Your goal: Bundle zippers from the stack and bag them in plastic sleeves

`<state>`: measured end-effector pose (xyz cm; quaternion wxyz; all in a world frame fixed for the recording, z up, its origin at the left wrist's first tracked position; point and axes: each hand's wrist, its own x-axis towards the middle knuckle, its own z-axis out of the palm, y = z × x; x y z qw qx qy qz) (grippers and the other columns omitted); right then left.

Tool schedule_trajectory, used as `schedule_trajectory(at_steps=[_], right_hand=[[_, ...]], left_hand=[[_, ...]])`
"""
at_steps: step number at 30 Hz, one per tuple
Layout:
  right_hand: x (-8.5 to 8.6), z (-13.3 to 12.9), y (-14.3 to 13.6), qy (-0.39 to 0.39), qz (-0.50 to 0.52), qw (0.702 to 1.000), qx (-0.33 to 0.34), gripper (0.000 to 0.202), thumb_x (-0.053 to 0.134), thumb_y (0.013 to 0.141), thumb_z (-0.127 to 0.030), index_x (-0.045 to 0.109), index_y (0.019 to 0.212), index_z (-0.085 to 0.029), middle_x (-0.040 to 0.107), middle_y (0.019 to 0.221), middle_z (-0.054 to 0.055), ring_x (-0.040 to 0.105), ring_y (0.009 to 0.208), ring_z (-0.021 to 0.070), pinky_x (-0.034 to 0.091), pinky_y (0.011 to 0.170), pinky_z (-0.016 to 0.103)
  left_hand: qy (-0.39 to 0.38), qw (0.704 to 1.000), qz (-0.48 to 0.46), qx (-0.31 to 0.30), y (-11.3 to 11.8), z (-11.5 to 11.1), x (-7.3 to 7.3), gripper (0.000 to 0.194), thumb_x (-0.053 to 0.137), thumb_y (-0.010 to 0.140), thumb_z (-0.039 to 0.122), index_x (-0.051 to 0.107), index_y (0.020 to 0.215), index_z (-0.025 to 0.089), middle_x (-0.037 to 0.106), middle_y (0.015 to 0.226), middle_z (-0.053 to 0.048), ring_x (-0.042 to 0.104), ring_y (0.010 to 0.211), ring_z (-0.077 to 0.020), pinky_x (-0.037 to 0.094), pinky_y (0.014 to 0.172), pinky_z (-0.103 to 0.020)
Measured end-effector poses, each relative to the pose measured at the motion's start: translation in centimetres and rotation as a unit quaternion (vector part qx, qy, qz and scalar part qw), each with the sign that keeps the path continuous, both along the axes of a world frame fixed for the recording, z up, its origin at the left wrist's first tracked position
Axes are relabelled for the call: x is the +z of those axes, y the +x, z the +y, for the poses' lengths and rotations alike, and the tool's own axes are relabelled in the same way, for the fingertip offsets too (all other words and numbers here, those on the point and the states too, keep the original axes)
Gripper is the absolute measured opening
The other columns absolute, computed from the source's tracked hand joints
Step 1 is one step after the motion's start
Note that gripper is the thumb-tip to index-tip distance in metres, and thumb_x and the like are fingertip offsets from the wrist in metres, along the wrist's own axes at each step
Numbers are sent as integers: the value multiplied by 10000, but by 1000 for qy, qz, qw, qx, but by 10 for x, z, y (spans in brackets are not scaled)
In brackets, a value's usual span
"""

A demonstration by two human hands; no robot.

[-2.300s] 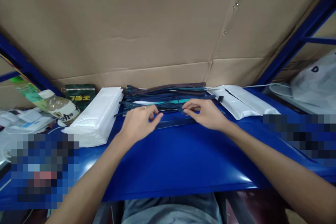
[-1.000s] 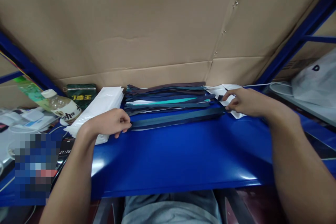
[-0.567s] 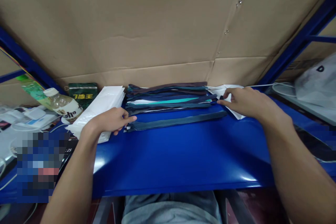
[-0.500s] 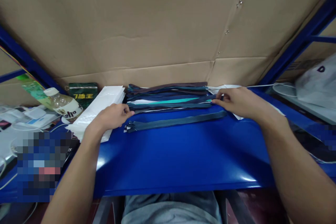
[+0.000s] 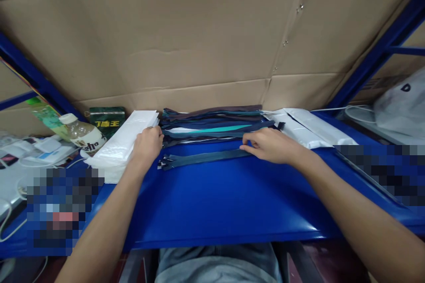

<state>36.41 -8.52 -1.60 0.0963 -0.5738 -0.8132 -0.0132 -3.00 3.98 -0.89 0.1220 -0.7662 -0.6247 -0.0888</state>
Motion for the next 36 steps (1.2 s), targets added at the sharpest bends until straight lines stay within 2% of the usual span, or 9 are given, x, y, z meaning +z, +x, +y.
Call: schedule_trajectory(at_steps=[3,7,11,15,19,23,28,31,36], right_hand=[[1,0,-8,22,53,998,17,267,582,1034,-444,733,938,-245,730,784,39,625,654,199,322,589,326],[-1,-4,-33,23,209,976,56,236,631,1015,-442,756,1035,-243,770,904,47,683,775,212,465,701,329],[-10,-7,-61,-46,393,916,69,338,615,1027,-521,755,1125,-229,784,1006,56,721,888,216,537,781,331],[-19,-6,-73,-96,489,862,92,349,629,1024,-527,746,1102,-207,764,956,47,720,865,204,547,777,324],[-22,-4,-72,-110,522,838,116,290,667,1013,-470,748,1012,-192,755,909,42,715,856,196,544,810,325],[-22,-4,-71,-120,529,831,123,211,657,1017,-389,724,993,-191,740,884,33,699,806,184,541,791,325],[-20,-8,-76,-41,429,893,132,109,590,1013,-256,685,977,-217,711,898,14,632,770,168,478,718,302],[-19,-10,-80,19,354,924,144,107,567,1005,-227,636,924,-225,678,890,20,595,769,177,448,716,314],[-12,-14,-83,37,372,916,146,193,546,1058,-333,623,915,-228,653,886,28,584,778,182,460,748,327]], left_hand=[[22,991,-88,-94,12,-13,11,260,527,1023,353,722,1085,192,770,1013,-129,723,960,-297,528,858,-380],[-12,945,-244,-216,44,-41,16,242,563,1028,390,715,1080,209,777,996,-60,713,843,-203,534,786,-307],[-51,893,-293,-338,79,-73,9,172,580,1033,318,716,1018,214,757,991,-32,685,855,-166,526,749,-274],[-80,856,-298,-415,96,-91,1,162,558,1055,276,706,1009,226,721,956,-20,657,826,-152,502,736,-279],[-96,844,-298,-434,97,-95,1,184,518,1079,272,675,998,222,700,952,-27,652,867,-164,500,800,-303],[-106,852,-295,-420,95,-94,4,146,498,1078,270,624,1019,226,708,987,-31,659,883,-177,501,830,-325],[-89,897,-223,-372,96,-96,0,219,576,1049,452,594,1004,239,717,967,-19,675,870,-202,487,769,-326],[-45,927,-140,-345,98,-96,-5,296,476,1091,485,600,995,234,717,946,-41,690,832,-214,441,677,-313],[3,933,-90,-348,95,-93,-7,354,336,1139,416,615,1012,239,708,907,-50,687,793,-204,385,634,-302]])
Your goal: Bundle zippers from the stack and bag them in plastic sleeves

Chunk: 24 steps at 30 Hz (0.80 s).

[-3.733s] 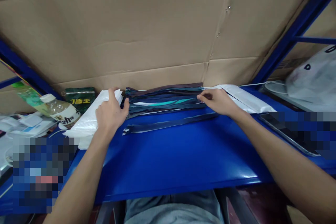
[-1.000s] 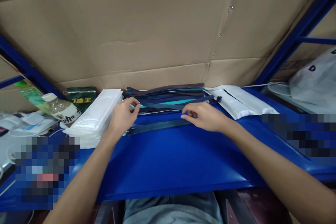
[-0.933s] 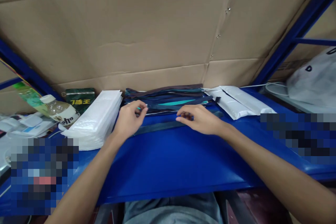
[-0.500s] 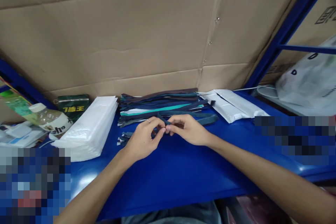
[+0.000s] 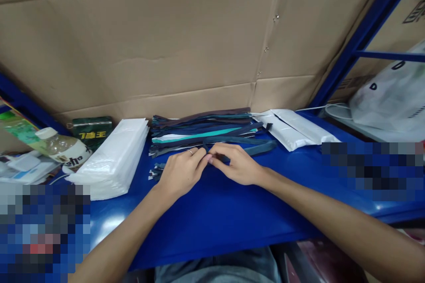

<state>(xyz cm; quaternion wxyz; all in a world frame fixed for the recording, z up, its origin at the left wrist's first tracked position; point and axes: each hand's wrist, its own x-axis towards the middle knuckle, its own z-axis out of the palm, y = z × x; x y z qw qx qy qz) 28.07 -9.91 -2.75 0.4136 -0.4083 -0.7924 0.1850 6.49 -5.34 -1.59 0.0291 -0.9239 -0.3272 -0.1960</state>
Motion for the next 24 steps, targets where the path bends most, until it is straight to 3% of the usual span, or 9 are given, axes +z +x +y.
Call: schedule_trajectory(at_steps=[6,9,12,15,20,24], right_hand=[[6,-4,-1,-100,81,991,21,313,563,1063,-496,620,913,-227,635,812,-2,565,722,167,450,690,305],[4,-1,1,-55,41,998,9,297,519,1080,-455,589,898,-230,613,838,9,539,741,175,446,706,314],[1,10,15,42,-41,998,-36,220,483,1074,-355,561,909,-231,597,916,48,551,845,213,473,804,357],[-1,25,47,101,-115,980,-130,116,515,1008,-238,557,900,-225,609,1053,105,566,1022,271,477,915,414],[-1,43,121,80,-222,929,-287,117,528,886,-120,554,833,-221,665,969,119,605,985,290,469,918,411],[1,46,150,58,-239,900,-361,85,560,854,-151,565,805,-222,701,911,117,646,935,285,473,850,378]], left_hand=[[-18,998,-41,-40,-3,1,1,351,353,1139,376,599,937,229,680,845,-31,632,726,-180,366,647,-310],[-2,999,-23,-23,-1,0,1,377,334,1139,383,617,940,234,687,857,-37,644,755,-187,361,640,-304],[15,999,13,48,-3,3,9,434,302,1134,438,637,945,237,695,830,-53,657,762,-208,345,629,-305],[30,985,49,164,-18,14,24,482,286,1117,484,663,956,230,706,813,-82,649,730,-241,327,628,-310],[66,935,61,342,-63,45,46,538,273,1087,518,704,1024,201,705,837,-155,663,770,-323,371,687,-349],[82,918,51,385,-85,57,49,573,247,1079,537,706,1057,195,709,879,-186,678,811,-353,412,714,-386]])
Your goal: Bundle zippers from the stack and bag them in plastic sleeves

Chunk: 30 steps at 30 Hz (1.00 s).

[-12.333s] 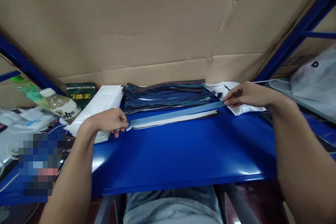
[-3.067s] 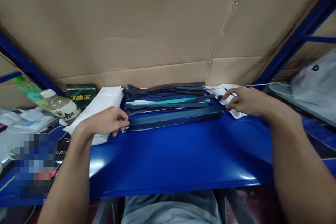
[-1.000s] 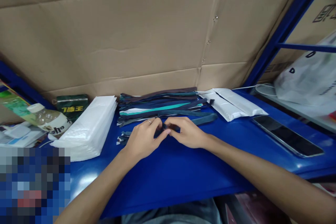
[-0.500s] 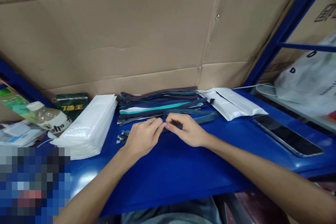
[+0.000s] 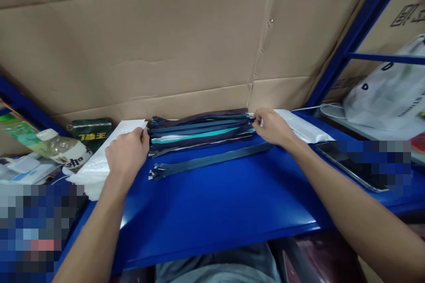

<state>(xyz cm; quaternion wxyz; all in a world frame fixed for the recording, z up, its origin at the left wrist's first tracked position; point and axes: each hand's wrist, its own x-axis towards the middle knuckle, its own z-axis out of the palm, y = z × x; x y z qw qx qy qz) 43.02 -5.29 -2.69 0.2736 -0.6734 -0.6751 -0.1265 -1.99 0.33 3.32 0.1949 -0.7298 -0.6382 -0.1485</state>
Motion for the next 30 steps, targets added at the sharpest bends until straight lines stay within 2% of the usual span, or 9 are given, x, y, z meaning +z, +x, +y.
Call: schedule_trajectory(at_steps=[3,5,7,12,15,19,22,26,30], right_hand=[[2,-4,-8,-14,35,999,-7,56,599,865,-218,634,822,-217,731,861,89,674,844,265,480,785,364],[5,-9,-21,-28,87,996,25,132,633,900,-312,700,835,-218,763,869,73,698,821,256,498,769,363],[8,-15,-37,-47,137,988,62,200,653,920,-383,752,847,-226,789,883,62,724,821,254,521,771,370],[8,-28,-78,-71,258,950,158,119,680,919,-327,752,916,-231,806,896,45,762,821,242,575,766,363],[3,-33,-102,-81,318,917,225,92,715,914,-296,703,987,-240,807,911,21,780,854,223,598,810,340],[-1,-40,-126,-96,314,902,281,91,702,941,-278,680,1027,-256,809,979,2,792,939,210,602,864,313],[-1,-45,-134,-99,286,902,307,100,674,962,-261,675,1062,-265,807,1022,-6,793,982,207,598,887,306],[0,-47,-134,-108,271,900,323,121,661,976,-260,676,1096,-266,805,1064,-10,790,1036,203,594,897,290],[2,-48,-133,-104,262,904,321,130,659,982,-276,684,1109,-265,806,1092,-3,790,1049,207,589,893,285]], left_hand=[[-13,1000,-9,4,1,0,-2,568,267,1066,590,676,1128,201,724,907,-197,684,832,-381,435,729,-412],[-12,999,-33,9,7,-3,-3,547,356,1042,638,618,1246,203,738,934,-187,689,848,-381,442,742,-409],[-8,998,-60,-13,17,-8,-4,528,437,1024,646,572,1296,213,745,937,-154,694,845,-357,433,739,-383],[-83,974,-82,-193,50,-31,-15,378,501,1038,580,646,986,234,699,776,-40,666,723,-237,367,647,-307],[-134,946,-78,-284,70,-45,-27,345,532,1047,536,685,960,239,729,843,-19,669,725,-194,366,624,-289],[-158,922,-75,-346,81,-53,-40,290,552,1062,496,713,1146,269,771,1071,-22,720,826,-190,455,686,-288],[-154,912,-53,-376,81,-51,-46,274,525,1084,456,700,1187,271,758,1160,-39,744,945,-217,510,778,-302],[-152,897,-57,-410,78,-47,-49,255,474,1110,388,695,1137,263,755,1117,-32,744,986,-211,526,846,-301],[-150,890,-74,-425,77,-48,-46,240,503,1099,395,699,1081,257,759,1031,-11,731,898,-192,505,802,-293]])
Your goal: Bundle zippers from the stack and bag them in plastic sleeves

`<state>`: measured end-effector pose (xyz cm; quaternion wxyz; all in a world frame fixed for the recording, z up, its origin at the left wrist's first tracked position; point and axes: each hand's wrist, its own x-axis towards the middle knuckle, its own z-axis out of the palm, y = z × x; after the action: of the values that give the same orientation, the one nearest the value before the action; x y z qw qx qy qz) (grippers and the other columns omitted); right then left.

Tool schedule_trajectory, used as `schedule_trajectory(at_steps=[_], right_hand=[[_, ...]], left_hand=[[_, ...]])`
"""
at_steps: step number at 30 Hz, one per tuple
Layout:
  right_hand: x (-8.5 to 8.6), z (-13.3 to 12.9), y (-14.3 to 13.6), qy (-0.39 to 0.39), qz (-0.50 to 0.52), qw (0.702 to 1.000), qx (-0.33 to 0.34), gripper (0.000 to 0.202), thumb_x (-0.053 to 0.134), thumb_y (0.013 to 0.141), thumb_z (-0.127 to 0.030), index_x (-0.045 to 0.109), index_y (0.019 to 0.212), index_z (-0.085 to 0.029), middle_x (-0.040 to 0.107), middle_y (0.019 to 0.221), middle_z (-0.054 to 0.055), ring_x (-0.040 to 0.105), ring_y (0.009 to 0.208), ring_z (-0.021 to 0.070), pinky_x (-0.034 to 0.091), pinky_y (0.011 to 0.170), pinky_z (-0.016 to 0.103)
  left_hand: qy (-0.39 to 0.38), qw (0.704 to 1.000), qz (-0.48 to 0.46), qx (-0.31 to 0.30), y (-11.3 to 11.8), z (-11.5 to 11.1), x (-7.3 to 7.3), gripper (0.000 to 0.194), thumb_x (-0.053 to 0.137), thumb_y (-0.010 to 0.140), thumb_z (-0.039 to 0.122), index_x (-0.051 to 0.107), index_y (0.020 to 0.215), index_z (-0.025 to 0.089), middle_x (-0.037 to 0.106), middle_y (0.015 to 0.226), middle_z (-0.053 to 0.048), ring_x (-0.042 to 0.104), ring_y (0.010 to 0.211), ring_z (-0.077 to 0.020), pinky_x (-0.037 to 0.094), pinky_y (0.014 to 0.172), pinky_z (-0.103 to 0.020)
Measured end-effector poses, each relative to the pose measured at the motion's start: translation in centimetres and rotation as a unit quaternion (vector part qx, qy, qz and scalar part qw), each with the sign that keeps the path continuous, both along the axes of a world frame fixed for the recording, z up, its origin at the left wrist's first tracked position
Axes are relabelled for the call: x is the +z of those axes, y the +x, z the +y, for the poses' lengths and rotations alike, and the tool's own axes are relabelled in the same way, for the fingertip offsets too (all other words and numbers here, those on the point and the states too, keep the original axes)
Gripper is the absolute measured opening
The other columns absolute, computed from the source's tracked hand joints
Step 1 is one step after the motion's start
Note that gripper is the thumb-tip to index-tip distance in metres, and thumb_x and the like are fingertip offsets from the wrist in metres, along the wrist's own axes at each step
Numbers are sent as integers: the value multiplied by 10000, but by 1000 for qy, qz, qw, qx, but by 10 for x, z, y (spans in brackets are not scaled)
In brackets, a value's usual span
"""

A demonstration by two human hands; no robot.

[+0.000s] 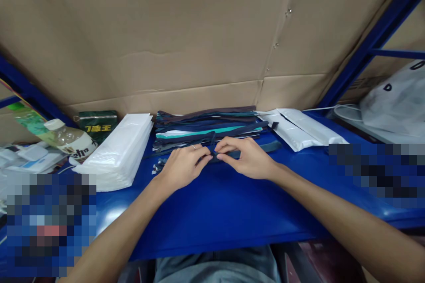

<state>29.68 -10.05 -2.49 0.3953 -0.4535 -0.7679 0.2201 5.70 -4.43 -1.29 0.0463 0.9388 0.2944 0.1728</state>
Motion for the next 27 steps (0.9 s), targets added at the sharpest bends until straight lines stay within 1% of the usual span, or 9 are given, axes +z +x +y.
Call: schedule_trajectory(at_steps=[3,7,9,13,18,20,22,25,27], right_hand=[[1,-1,-1,3,-4,1000,3,129,653,984,-278,690,1107,-263,811,1090,3,791,1053,214,587,908,292],[1,-1,-2,3,-5,1000,16,131,644,992,-272,696,1112,-264,812,1107,-3,789,1060,203,579,934,283],[1,-1,-1,3,-3,1000,18,130,648,990,-266,699,1110,-264,813,1109,-7,789,1061,197,576,927,274],[4,-2,-2,-8,8,1000,-18,125,681,972,-279,723,1089,-267,821,1070,-12,793,1046,201,576,878,267],[14,-2,5,-13,5,999,-45,107,690,955,-282,758,1037,-266,828,1033,-5,799,995,211,579,826,276],[18,1,19,-6,-9,997,-79,123,698,940,-279,767,1041,-264,830,1006,0,800,967,215,585,819,283],[21,6,44,-10,-31,992,-124,152,707,921,-275,768,1059,-257,831,968,6,800,919,220,591,795,291],[25,13,95,-62,-106,976,-179,204,714,879,-245,770,1076,-253,830,915,5,787,805,220,581,701,291],[27,14,131,-95,-163,954,-233,215,720,839,-198,778,1040,-245,828,884,8,777,767,218,565,681,290]], left_hand=[[-11,1000,-13,7,1,-2,2,248,548,1074,456,698,1093,259,762,967,0,710,822,-186,468,728,-291],[-32,999,-21,-6,3,-2,2,273,476,1100,356,699,995,239,733,872,1,658,729,-161,422,683,-284],[-41,999,-33,-8,3,-2,1,273,484,1089,334,704,961,236,700,798,7,623,686,-155,408,672,-283],[-51,996,-72,-13,4,-3,2,274,508,1064,320,710,907,221,668,750,6,572,648,-144,400,671,-283],[-50,994,-97,1,2,-2,11,268,531,1031,306,666,823,206,648,718,11,532,624,-129,365,630,-271],[-32,993,-104,37,-5,3,16,286,549,1009,309,634,760,198,614,667,14,507,596,-126,348,609,-272],[-14,991,-100,83,-19,13,22,304,566,987,321,613,714,195,581,620,18,483,569,-125,336,593,-275],[-13,990,-57,127,-46,33,33,265,587,949,335,662,733,200,613,626,14,518,575,-132,352,604,-277],[-11,989,-22,149,-64,43,41,232,606,909,339,699,744,205,650,647,7,556,600,-144,374,624,-278]])
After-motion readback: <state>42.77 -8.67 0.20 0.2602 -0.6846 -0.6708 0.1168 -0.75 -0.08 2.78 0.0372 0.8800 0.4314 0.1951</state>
